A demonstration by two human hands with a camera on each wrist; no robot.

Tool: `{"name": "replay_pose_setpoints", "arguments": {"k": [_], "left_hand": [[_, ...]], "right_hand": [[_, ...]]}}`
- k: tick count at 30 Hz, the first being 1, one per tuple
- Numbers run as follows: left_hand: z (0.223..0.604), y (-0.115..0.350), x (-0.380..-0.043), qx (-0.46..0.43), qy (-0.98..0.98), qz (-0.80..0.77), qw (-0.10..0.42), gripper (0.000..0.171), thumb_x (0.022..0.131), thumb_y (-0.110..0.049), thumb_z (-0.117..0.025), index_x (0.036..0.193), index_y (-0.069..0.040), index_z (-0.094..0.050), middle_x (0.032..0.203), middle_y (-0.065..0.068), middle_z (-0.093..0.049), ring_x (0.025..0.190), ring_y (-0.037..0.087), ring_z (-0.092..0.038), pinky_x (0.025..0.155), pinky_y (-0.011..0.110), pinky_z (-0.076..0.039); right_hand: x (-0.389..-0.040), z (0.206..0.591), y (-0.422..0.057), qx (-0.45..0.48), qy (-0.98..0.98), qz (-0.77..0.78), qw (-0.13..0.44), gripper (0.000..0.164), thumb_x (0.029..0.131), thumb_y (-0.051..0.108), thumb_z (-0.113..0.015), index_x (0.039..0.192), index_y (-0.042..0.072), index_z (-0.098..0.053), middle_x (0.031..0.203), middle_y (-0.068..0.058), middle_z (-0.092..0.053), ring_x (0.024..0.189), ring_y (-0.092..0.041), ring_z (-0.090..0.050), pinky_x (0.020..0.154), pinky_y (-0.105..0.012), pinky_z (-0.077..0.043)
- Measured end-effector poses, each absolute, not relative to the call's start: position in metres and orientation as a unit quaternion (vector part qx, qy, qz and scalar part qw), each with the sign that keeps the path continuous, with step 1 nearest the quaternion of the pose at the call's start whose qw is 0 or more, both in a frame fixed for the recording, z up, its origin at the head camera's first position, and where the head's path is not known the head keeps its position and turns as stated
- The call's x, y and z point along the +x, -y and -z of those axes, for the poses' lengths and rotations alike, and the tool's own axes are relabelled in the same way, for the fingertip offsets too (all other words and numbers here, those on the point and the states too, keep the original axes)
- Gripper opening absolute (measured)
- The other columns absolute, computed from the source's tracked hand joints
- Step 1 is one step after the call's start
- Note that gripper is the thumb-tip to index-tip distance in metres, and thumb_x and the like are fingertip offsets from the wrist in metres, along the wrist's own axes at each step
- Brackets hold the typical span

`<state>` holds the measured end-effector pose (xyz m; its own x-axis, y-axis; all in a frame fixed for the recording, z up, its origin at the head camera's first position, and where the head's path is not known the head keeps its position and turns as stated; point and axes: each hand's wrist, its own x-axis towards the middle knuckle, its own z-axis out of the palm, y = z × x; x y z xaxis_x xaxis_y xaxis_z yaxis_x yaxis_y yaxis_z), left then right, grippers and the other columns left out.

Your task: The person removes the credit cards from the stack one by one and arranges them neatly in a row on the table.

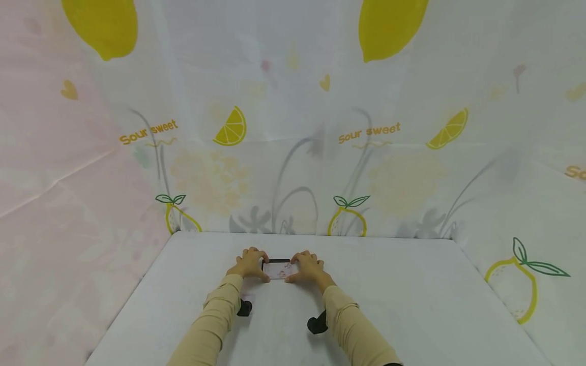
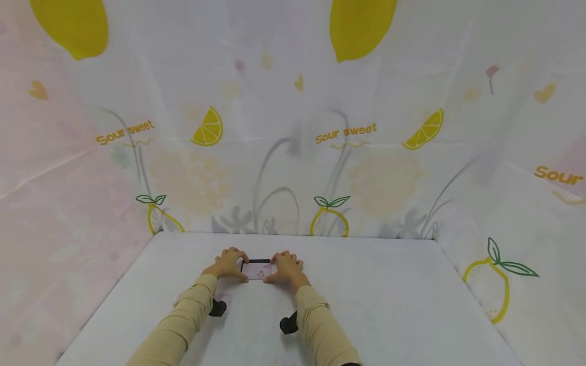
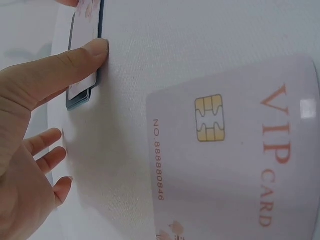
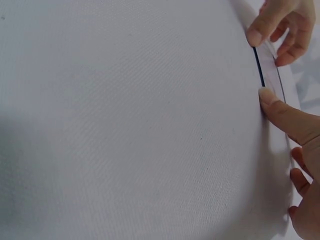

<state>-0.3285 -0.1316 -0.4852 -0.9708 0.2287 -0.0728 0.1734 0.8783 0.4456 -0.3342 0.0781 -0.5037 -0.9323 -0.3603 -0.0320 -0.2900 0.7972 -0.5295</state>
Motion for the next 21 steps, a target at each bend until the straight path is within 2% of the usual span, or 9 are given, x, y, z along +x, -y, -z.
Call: {"name": "replay_pose_setpoints", "arguments": {"k": [5,12,21], "left_hand": [[0.487,0.132,-0.330,0.105,-0.968,-0.219,0.065,0.044,0.059,-0.026,-0.089,0.093,-0.015,-0.062,0.124,0.023,-0.045,0.117,0.044,-0.036,0.089,0.063,-0.029],[0.488,0.133,-0.331,0.102,-0.968,-0.218,0.068,0.043,0.059,-0.026,-0.089,0.092,-0.017,-0.063,0.126,0.024,-0.044,0.118,0.046,-0.034,0.090,0.065,-0.029],[0.493,0.133,-0.330,0.106,-0.969,-0.216,0.062,0.043,0.058,-0.028,-0.089,0.093,-0.019,-0.065,0.128,0.024,-0.044,0.119,0.045,-0.035,0.089,0.066,-0.029]], "right_hand": [[-0.331,0.500,-0.078,-0.169,-0.945,0.271,0.064,0.053,0.066,0.038,-0.085,0.105,0.011,-0.060,0.120,-0.014,-0.050,0.108,-0.036,-0.043,0.087,-0.059,-0.029],[-0.329,0.503,-0.078,-0.171,-0.945,0.274,0.053,0.052,0.065,0.039,-0.085,0.104,0.012,-0.061,0.120,-0.014,-0.050,0.108,-0.035,-0.043,0.088,-0.059,-0.029],[-0.325,0.513,-0.083,-0.201,-0.937,0.285,0.008,0.052,0.065,0.042,-0.083,0.103,0.010,-0.067,0.117,-0.012,-0.053,0.109,-0.034,-0.044,0.087,-0.056,-0.028]]}}
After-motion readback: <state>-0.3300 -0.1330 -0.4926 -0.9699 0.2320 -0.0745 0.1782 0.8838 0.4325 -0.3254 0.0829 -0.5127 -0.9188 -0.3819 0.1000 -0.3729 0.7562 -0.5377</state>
